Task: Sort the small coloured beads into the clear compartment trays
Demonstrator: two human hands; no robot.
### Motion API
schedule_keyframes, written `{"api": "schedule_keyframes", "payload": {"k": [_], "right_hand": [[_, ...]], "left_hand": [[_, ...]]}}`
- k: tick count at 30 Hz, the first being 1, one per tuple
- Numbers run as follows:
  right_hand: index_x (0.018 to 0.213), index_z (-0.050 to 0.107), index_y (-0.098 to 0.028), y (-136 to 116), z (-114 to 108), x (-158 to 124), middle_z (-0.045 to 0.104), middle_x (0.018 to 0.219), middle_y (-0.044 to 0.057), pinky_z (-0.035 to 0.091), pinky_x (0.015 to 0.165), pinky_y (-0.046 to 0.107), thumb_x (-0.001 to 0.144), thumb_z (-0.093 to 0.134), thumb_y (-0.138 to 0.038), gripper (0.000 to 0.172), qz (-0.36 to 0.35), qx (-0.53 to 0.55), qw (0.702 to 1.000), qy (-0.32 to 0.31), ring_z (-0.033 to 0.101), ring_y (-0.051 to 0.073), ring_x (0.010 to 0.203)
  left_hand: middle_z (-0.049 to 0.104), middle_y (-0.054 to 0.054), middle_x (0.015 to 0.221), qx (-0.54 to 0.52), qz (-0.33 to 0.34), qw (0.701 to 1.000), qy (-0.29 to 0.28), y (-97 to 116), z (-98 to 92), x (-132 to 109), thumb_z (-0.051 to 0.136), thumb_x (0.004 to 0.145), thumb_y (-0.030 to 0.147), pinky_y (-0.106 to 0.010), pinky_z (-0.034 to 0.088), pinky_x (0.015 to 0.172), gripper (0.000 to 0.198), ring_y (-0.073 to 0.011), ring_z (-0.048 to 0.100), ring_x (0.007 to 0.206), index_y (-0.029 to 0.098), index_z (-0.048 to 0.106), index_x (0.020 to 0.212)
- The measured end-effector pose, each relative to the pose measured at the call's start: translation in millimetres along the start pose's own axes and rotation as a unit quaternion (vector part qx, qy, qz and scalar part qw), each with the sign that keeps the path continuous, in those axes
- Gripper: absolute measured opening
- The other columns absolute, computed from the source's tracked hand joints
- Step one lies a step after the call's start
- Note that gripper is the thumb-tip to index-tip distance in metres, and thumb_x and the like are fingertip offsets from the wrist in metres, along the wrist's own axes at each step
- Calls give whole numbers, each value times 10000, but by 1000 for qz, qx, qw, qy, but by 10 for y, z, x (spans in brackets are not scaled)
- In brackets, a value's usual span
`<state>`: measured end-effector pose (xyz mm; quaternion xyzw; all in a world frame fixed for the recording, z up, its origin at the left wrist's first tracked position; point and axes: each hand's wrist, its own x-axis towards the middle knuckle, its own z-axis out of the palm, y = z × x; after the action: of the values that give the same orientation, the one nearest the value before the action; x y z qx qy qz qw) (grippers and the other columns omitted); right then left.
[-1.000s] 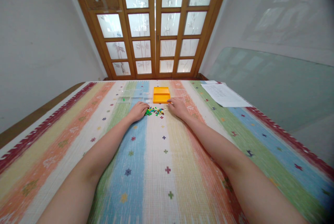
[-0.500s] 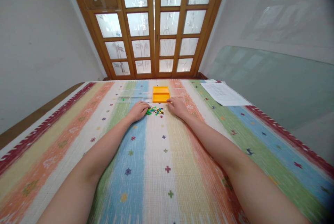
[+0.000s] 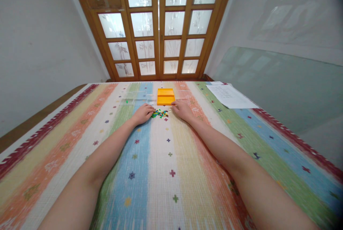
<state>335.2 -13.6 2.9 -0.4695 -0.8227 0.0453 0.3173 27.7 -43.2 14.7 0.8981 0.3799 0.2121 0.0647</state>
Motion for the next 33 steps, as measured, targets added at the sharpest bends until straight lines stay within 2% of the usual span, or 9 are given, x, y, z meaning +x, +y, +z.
{"api": "schedule_keyframes", "payload": {"k": [7,15,21,24,29,31,33], "right_hand": [[1099,756,-189,-14,-11,-4,761,1135,106,494,973,376,974,575,-200,220,-4,-4,1000,-4,657,253,1073],[1058,764,-191,-44,-34,-1,758,1107,107,489,946,364,988,570,-200,207,-5,-7,1000,-13,656,253,1058],[1048,770,-189,-51,-41,6,761,1090,105,482,934,360,991,569,-200,209,-2,-13,1000,-22,657,251,1040],[1045,769,-182,-52,-47,7,759,1084,105,474,926,347,993,572,-196,205,-4,-13,1000,-27,655,243,1029],[1038,764,-173,-55,-49,2,758,1081,106,464,910,336,995,580,-192,190,-10,-16,1000,-24,651,239,1023],[1033,766,-175,-54,-47,2,757,1078,106,462,910,337,992,583,-190,188,-11,-15,1000,-21,648,241,1024],[1027,768,-176,-52,-46,4,755,1073,108,461,912,339,989,583,-187,189,-13,-13,1000,-19,645,242,1026]], "left_hand": [[739,-81,1294,-7,27,999,-23,18,-31,21,464,1032,237,-460,440,1136,368,-255,607,1216,229,790,1202],[752,-55,1302,7,-12,1000,-16,21,5,31,465,947,123,-471,432,1142,444,-268,591,1206,248,784,1229],[732,-71,1330,19,5,1000,-14,24,29,20,457,936,106,-472,427,1149,478,-268,585,1223,239,771,1270],[723,-77,1327,4,-4,1000,20,0,64,12,457,910,83,-468,428,1161,501,-260,584,1247,232,765,1276],[714,-100,1285,-68,-64,989,118,-93,117,12,463,870,71,-453,455,1156,491,-255,608,1237,191,772,1233],[714,-91,1247,-124,-99,974,160,-164,138,19,458,861,74,-434,488,1121,492,-237,646,1164,196,771,1221],[698,-81,1261,-191,-149,947,211,-258,156,26,456,855,84,-401,540,1047,504,-206,682,1052,206,759,1239]]}}
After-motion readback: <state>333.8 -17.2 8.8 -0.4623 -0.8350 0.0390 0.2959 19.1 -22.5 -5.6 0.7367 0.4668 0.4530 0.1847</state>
